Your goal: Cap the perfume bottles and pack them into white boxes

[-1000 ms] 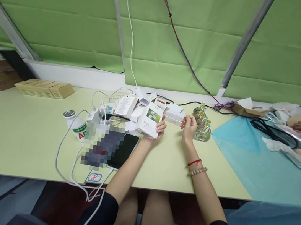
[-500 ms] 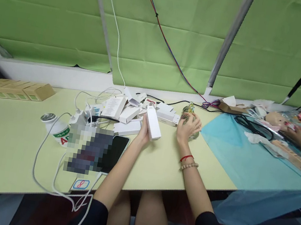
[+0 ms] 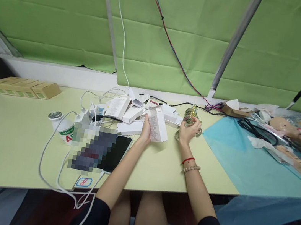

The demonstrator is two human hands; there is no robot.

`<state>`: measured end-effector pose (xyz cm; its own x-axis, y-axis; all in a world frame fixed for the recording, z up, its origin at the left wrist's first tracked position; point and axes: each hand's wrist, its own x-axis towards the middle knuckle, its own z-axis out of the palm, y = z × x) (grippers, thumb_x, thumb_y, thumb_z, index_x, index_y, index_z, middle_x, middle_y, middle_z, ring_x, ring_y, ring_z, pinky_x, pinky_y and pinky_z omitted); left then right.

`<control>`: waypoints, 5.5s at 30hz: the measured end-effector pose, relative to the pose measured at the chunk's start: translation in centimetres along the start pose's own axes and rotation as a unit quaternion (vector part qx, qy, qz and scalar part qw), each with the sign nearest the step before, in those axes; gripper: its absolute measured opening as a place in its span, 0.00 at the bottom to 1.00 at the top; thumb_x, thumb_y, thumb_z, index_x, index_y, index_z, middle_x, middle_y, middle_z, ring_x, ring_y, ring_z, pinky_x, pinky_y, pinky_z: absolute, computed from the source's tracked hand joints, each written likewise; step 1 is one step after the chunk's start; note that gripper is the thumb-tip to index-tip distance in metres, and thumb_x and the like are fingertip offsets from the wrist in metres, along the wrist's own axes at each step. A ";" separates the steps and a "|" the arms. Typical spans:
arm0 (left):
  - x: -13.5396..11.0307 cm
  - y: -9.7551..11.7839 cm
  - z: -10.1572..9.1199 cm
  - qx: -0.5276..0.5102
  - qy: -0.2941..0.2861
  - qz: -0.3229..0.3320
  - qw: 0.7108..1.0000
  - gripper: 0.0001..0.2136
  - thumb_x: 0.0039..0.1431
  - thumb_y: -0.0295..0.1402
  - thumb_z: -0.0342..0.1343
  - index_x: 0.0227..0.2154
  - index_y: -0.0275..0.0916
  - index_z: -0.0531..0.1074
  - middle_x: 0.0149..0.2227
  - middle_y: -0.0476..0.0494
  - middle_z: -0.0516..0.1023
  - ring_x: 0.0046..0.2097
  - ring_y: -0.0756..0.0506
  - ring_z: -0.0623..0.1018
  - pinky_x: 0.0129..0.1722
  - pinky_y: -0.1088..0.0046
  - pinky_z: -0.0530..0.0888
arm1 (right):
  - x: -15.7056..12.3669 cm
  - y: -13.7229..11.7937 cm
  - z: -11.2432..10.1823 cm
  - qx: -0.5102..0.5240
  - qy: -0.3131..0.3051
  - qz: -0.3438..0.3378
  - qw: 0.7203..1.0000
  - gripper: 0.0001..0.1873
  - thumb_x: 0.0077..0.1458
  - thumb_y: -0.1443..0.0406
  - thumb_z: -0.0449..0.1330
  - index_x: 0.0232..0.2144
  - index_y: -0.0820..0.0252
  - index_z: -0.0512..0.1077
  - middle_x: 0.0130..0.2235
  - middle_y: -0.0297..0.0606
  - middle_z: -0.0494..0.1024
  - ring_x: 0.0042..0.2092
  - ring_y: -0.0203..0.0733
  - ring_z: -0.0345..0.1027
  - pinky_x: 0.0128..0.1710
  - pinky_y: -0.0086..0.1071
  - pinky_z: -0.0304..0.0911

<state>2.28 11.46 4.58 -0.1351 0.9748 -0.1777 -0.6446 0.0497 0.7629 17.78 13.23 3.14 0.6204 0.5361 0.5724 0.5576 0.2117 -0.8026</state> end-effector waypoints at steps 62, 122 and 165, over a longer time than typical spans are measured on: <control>1.2 -4.3 -2.4 0.471 -0.080 0.552 0.683 0.22 0.54 0.38 0.57 0.48 0.42 0.54 0.43 0.41 0.65 0.45 0.45 0.72 0.39 0.66 0.73 | -3.1 -3.7 0.2 0.047 -0.165 -0.252 0.952 0.13 0.59 0.64 0.50 0.39 0.55 0.73 0.28 0.33 0.78 0.32 0.37 0.68 0.46 0.37 0.53; -0.1 -2.2 -2.1 0.442 -0.078 0.479 0.755 0.15 0.65 0.40 0.39 0.46 0.40 0.66 0.57 0.36 0.68 0.59 0.45 0.66 0.57 0.61 0.65 | -2.9 -3.3 0.1 0.248 -0.182 -0.061 0.949 0.16 0.54 0.55 0.53 0.36 0.61 0.71 0.38 0.41 0.68 0.38 0.38 0.64 0.25 0.26 0.64; 0.3 -1.8 -2.4 0.439 -0.029 0.513 0.737 0.08 0.59 0.39 0.51 0.30 0.41 0.64 0.45 0.39 0.76 0.50 0.45 0.75 0.44 0.67 0.74 | -3.4 -1.7 1.2 0.234 -0.304 -0.087 0.919 0.17 0.61 0.53 0.46 0.40 0.56 0.68 0.41 0.38 0.74 0.38 0.39 0.66 0.38 0.33 0.62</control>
<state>1.62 11.18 1.65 -0.1641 0.6036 0.7802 0.5141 -0.6227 0.5898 14.04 12.05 2.30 0.0415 0.7883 0.6139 0.2331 0.5899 -0.7731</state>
